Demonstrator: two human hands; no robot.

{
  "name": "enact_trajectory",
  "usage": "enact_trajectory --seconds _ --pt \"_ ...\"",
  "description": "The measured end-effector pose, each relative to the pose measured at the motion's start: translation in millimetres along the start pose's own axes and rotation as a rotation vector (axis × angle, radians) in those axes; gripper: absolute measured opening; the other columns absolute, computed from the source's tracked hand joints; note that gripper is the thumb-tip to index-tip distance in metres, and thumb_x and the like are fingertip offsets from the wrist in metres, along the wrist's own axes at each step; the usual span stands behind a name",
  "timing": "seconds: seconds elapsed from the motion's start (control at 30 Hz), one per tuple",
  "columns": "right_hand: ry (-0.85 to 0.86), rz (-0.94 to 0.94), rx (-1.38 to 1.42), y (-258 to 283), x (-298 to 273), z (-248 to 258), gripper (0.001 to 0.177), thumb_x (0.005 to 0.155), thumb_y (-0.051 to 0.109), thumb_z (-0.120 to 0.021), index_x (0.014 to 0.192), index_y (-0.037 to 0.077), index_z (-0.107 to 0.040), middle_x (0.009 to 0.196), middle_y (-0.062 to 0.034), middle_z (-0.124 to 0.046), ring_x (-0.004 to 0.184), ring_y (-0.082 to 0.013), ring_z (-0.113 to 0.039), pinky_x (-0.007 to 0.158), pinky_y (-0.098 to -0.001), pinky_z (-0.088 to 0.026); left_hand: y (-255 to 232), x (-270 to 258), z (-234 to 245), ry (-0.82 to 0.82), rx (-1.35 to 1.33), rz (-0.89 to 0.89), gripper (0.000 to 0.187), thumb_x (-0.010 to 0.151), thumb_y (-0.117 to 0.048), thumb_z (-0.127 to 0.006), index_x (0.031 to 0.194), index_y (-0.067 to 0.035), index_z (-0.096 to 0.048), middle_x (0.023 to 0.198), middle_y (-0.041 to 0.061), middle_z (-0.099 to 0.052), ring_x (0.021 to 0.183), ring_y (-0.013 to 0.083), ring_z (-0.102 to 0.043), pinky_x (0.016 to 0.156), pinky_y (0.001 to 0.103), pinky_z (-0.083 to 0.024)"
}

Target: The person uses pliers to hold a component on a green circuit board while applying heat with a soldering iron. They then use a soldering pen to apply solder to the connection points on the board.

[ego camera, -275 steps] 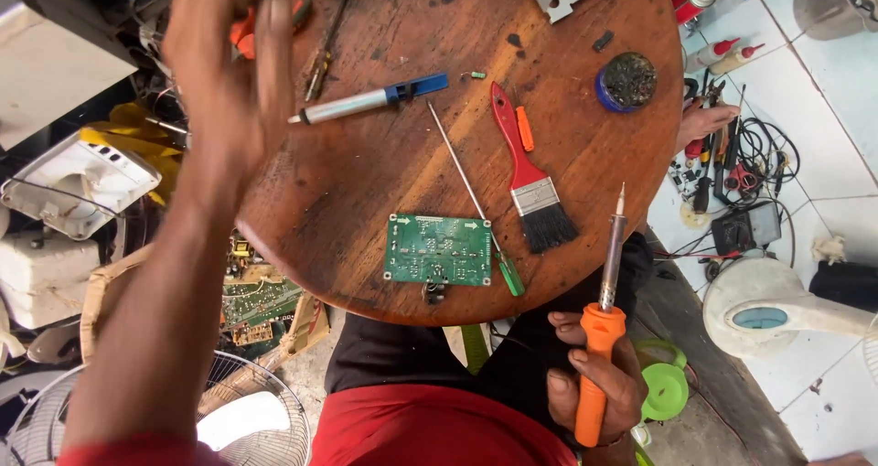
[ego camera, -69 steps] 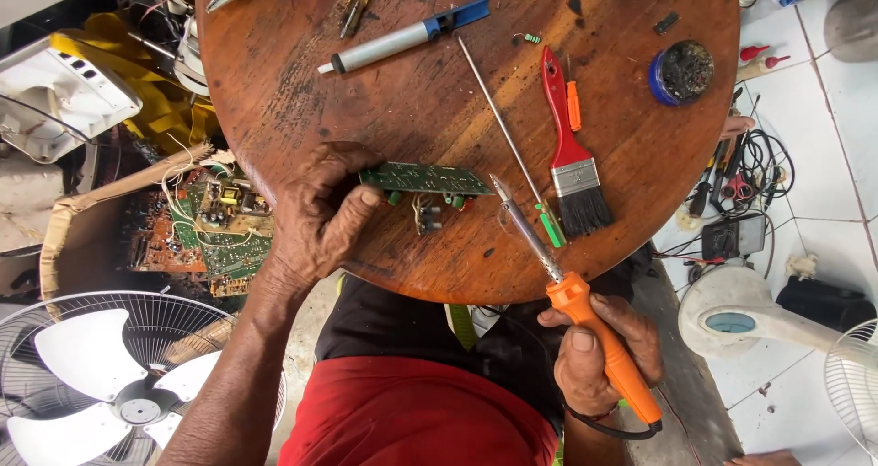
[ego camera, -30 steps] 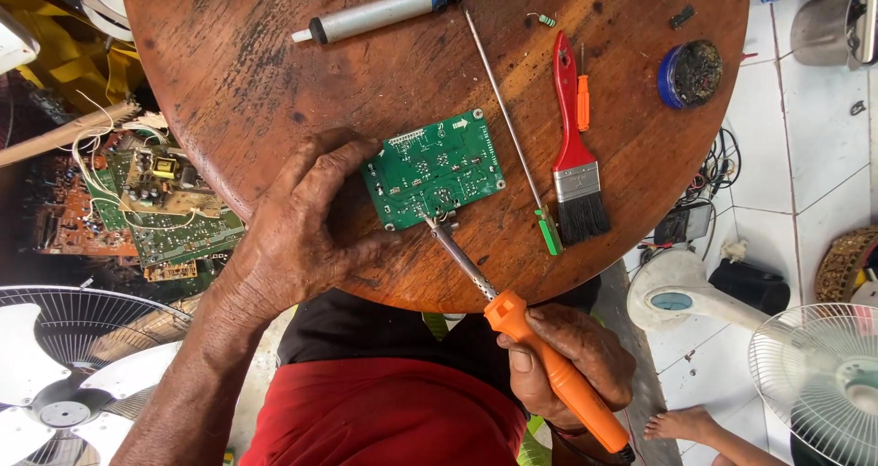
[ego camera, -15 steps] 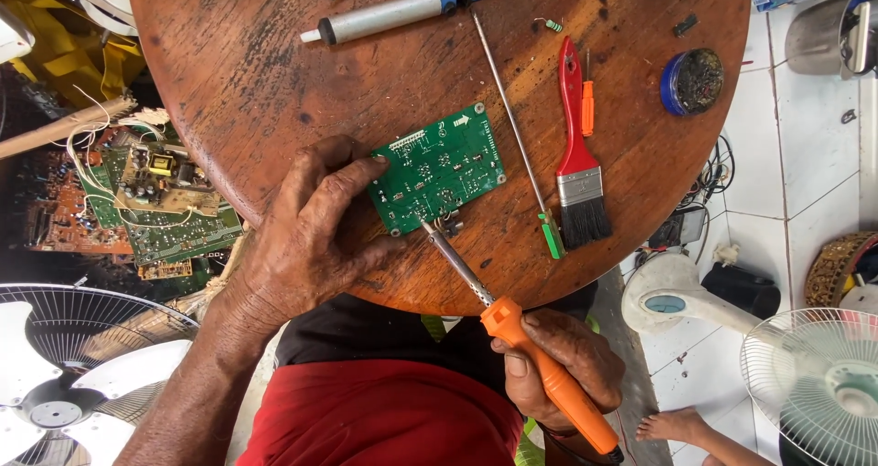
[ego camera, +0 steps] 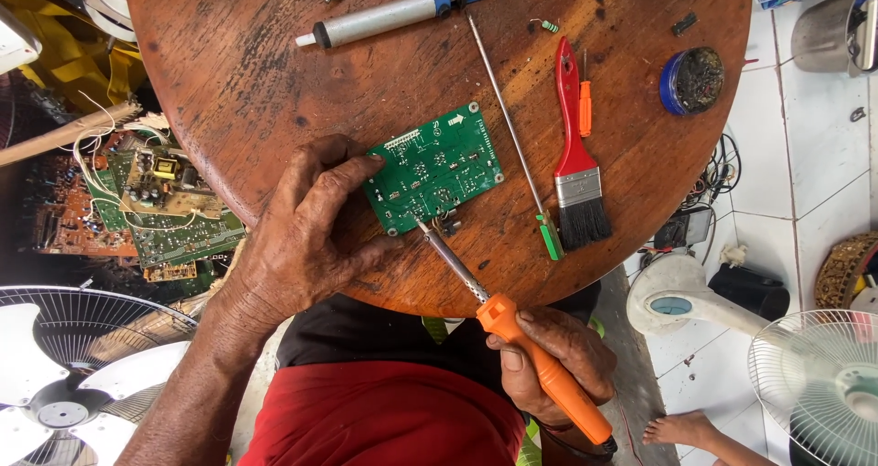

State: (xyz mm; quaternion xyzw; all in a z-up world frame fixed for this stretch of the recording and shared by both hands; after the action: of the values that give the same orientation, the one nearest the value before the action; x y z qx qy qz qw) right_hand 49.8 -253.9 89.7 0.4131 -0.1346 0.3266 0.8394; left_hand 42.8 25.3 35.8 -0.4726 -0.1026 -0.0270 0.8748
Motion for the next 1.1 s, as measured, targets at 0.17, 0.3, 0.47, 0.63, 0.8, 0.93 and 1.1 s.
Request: enact_trajectory --seconds 0.17,0.3,0.47,0.63,0.8,0.93,1.1 --pt "0.021 0.009 -0.011 2 5 -1 0.027 0.096 0.029 -0.065 0.103 0.004 -0.066 0.072 -0.0017 -0.076 0.067 -0.0167 -0.079 0.066 -0.0281 -0.067 1 0 -1 0.005 -0.007 0.013 0.076 0.086 -0.028 -0.086 0.147 -0.006 -0.046 0.143 0.025 -0.045 0.136 0.0417 -0.052 0.117 0.049 -0.044" --pt "0.03 -0.019 0.027 1 5 -4 0.025 0.096 0.027 -0.065 0.105 0.004 -0.066 0.076 -0.0035 -0.076 0.067 -0.0152 -0.079 0.065 -0.0259 -0.067 1 1 0 -0.008 -0.001 0.002 0.075 0.085 -0.028 -0.087 0.144 -0.005 -0.048 0.142 0.025 -0.047 0.134 0.0402 -0.054 0.117 0.048 -0.044" --pt "0.037 -0.065 0.03 -4 0 -1 0.026 0.097 0.029 -0.065 0.106 0.005 -0.066 0.082 -0.0051 -0.076 0.066 -0.014 -0.08 0.064 -0.0244 -0.067 -1 2 1 0.005 -0.016 0.033 0.073 0.087 -0.028 -0.085 0.146 -0.006 -0.047 0.142 0.023 -0.046 0.135 0.0403 -0.054 0.116 0.049 -0.044" --pt "-0.01 -0.188 0.237 -20 -9 -8 0.027 0.098 0.026 -0.066 0.11 0.002 -0.066 0.08 -0.0087 -0.073 0.06 -0.0182 -0.078 0.058 -0.028 -0.067 -2 3 3 -0.027 0.012 -0.006 0.076 0.087 -0.033 -0.087 0.145 -0.004 -0.048 0.141 0.023 -0.048 0.134 0.04 -0.054 0.116 0.049 -0.046" --pt "-0.059 -0.376 0.312 -36 -14 -13 0.025 0.096 0.026 -0.062 0.108 0.004 -0.063 0.06 -0.0083 -0.069 0.05 -0.0173 -0.069 0.06 -0.0289 -0.06 -2 3 3 -0.017 -0.009 0.005 0.073 0.088 -0.029 -0.085 0.145 -0.003 -0.047 0.142 0.023 -0.047 0.135 0.04 -0.053 0.117 0.049 -0.045" --pt "-0.108 -0.474 0.414 -47 -20 -15 0.025 0.094 0.024 -0.063 0.106 0.003 -0.066 0.056 -0.0083 -0.066 0.042 -0.0192 -0.066 0.052 -0.0303 -0.059 1 3 1 0.0 -0.027 0.037 0.073 0.087 -0.028 -0.085 0.146 -0.005 -0.047 0.144 0.023 -0.046 0.137 0.0394 -0.053 0.118 0.047 -0.043" --pt "-0.098 -0.475 0.447 -47 -17 -16 0.024 0.094 0.023 -0.063 0.106 0.003 -0.066 0.058 -0.0083 -0.066 0.043 -0.0193 -0.066 0.052 -0.0309 -0.06 1 3 1 -0.012 -0.032 0.015 0.074 0.086 -0.027 -0.086 0.145 -0.004 -0.048 0.143 0.023 -0.047 0.136 0.0389 -0.053 0.118 0.048 -0.044"
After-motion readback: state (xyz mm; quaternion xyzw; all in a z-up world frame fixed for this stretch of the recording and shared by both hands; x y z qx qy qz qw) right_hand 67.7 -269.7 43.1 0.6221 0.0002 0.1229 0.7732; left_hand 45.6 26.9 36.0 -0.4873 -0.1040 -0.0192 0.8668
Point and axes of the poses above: each hand's wrist, its own x-axis towards the middle knuckle, its own z-axis out of the back of the hand, y = z × x, the point moved 6 cm from there along x, towards the middle knuckle
